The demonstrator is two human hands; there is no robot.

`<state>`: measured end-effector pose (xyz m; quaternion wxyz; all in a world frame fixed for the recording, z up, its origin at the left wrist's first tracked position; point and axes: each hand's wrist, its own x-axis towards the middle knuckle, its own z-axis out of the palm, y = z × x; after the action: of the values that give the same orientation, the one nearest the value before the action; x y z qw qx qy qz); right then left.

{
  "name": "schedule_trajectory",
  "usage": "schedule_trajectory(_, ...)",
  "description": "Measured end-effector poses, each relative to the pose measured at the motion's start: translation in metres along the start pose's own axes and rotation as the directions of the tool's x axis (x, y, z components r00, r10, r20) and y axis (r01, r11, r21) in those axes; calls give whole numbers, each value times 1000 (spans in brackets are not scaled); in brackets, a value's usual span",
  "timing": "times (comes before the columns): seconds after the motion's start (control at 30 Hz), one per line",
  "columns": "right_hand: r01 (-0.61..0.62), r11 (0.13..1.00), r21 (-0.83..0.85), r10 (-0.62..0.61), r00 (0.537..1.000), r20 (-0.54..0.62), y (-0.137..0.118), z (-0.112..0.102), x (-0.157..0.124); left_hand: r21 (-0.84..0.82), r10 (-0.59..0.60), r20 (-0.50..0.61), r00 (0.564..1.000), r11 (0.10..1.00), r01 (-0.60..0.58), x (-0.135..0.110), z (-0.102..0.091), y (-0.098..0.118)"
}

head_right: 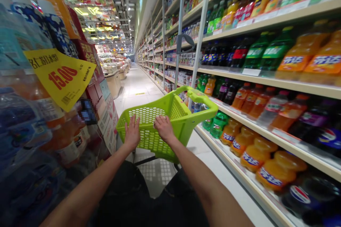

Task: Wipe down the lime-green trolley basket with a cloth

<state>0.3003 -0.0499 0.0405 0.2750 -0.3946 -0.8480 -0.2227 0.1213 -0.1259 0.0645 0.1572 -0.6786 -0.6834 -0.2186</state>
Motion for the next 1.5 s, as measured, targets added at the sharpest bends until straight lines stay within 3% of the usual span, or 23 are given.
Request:
schedule_trajectory(0.2, 53, 998, -26, -52, 997, 54, 25, -13, -8, -49, 62, -9, 998, 997, -63, -8, -6, -24)
schedule_trajectory(0.37, -108, 991, -76, 109, 994, 9, 44, -23, -11, -54, 81, -42, 996, 995, -84, -10, -5, -30)
schedule_trajectory(0.47, -118, 991, -69, 119, 993, 8, 52, -21, -13, -49, 97, -54, 994, 994, -100, -9, -6, -28)
schedule_trajectory(0.63, -145, 988, -45, 145, 989, -17, 52, -13, -17, -51, 170, -121, 978, 983, -177, -8, -10, -24)
schedule_trajectory(0.73, -156, 987, -25, 155, 987, -44, 49, -10, -17, -54, 144, -157, 977, 987, -154, -7, -14, -24)
schedule_trajectory(0.83, -158, 987, -5, 158, 986, -51, 47, -10, -18, -54, 147, -161, 976, 986, -158, -4, -16, -23)
schedule_trajectory(1.17, -146, 989, -2, 146, 989, -15, 51, -12, -17, -8, 323, -191, 927, 944, -330, -2, -15, -13)
schedule_trajectory(1.5, -132, 991, -17, 132, 991, -14, 55, -10, -20, 11, 340, -180, 923, 939, -344, -2, -17, -8)
